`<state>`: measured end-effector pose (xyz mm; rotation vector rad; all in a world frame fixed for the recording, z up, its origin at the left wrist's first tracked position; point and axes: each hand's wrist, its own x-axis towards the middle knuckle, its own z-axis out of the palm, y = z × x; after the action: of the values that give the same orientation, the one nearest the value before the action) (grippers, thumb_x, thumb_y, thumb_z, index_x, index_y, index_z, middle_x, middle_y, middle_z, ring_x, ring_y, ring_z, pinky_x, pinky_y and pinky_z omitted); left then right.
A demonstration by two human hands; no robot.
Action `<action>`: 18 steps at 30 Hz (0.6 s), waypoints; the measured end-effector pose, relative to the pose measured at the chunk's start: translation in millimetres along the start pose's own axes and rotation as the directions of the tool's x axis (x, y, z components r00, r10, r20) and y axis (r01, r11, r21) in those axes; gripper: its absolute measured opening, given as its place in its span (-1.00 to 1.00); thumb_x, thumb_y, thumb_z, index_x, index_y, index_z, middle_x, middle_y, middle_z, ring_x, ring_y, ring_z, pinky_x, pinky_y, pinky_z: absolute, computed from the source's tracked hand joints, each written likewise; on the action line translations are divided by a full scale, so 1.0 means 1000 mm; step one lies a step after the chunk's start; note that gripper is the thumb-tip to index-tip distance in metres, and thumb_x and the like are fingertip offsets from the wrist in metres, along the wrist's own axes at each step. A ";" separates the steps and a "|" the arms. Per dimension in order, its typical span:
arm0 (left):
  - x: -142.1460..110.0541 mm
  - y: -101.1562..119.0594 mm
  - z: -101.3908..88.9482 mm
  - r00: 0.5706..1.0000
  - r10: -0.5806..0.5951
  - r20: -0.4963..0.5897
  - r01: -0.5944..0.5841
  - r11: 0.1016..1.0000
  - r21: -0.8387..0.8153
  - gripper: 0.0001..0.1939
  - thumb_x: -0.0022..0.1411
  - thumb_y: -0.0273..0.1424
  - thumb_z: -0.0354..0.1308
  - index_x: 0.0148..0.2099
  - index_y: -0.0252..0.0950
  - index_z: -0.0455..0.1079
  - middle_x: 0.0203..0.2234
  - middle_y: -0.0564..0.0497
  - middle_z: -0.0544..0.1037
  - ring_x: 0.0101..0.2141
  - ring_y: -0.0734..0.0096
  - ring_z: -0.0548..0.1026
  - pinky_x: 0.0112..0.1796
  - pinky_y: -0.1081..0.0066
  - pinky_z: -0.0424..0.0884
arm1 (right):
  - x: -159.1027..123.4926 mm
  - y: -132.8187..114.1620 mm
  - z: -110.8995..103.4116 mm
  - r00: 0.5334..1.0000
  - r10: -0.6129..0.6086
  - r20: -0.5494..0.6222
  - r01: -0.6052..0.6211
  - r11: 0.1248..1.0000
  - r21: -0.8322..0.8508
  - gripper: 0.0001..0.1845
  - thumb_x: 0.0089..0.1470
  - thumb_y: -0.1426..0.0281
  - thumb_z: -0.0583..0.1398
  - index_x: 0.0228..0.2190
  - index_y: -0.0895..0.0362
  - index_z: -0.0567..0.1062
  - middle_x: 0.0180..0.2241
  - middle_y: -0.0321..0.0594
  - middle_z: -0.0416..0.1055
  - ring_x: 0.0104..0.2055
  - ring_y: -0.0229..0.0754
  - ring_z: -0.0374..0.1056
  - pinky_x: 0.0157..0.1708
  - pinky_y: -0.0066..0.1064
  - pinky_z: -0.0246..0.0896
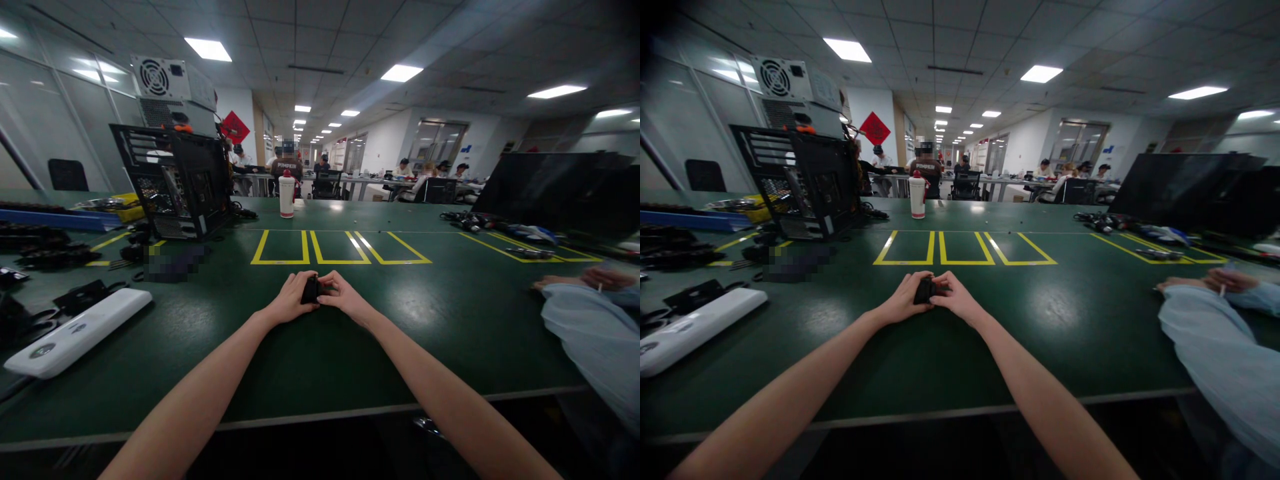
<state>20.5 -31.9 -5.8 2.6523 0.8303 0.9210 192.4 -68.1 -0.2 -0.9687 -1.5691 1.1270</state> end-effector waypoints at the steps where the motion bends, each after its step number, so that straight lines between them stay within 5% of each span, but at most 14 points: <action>1: 0.000 0.000 0.000 1.000 -0.002 0.001 0.002 1.000 0.001 -0.37 -0.06 -0.34 0.16 0.05 -0.23 -0.02 -0.10 -0.06 0.21 -0.16 0.21 0.22 -0.17 0.24 0.18 | 0.000 0.000 0.000 1.000 -0.003 -0.012 0.003 1.000 -0.015 -0.68 -0.23 0.37 0.23 -0.35 0.10 0.28 -0.27 -0.28 0.28 -0.15 -0.21 0.23 -0.11 -0.25 0.11; 7: 0.000 0.001 -0.001 1.000 -0.010 0.010 0.010 1.000 -0.006 -0.36 -0.05 -0.34 0.16 0.06 -0.22 -0.04 -0.10 -0.06 0.21 -0.15 0.20 0.21 -0.17 0.24 0.18 | 0.003 -0.002 0.003 0.996 0.060 -0.064 -0.061 0.998 -0.008 -0.67 -0.16 0.31 0.18 -0.27 0.10 0.29 -0.26 -0.24 0.29 -0.19 -0.22 0.25 -0.14 -0.24 0.14; 15: 0.000 0.000 0.000 0.999 -0.034 0.011 0.035 0.999 -0.019 -0.36 -0.06 -0.36 0.16 0.06 -0.20 -0.04 -0.09 -0.05 0.21 -0.17 0.20 0.22 -0.19 0.24 0.19 | -0.003 -0.005 0.001 0.999 0.048 0.026 -0.048 0.999 0.004 -0.55 -0.29 0.44 0.26 -0.27 0.08 0.26 -0.24 -0.26 0.28 -0.14 -0.20 0.23 -0.11 -0.23 0.12; 18: 0.000 0.001 -0.002 1.000 -0.028 0.013 0.028 0.999 -0.021 -0.36 -0.06 -0.35 0.16 0.06 -0.20 -0.04 -0.09 -0.06 0.21 -0.16 0.20 0.22 -0.18 0.24 0.18 | -0.002 -0.005 0.001 0.999 0.050 -0.001 -0.050 0.999 -0.015 -0.65 -0.21 0.35 0.21 -0.30 0.09 0.28 -0.27 -0.26 0.29 -0.15 -0.21 0.23 -0.11 -0.22 0.09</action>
<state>19.8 -32.9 -4.2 2.6194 0.8479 0.9005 191.2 -72.2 4.3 -1.0227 -1.5622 1.1507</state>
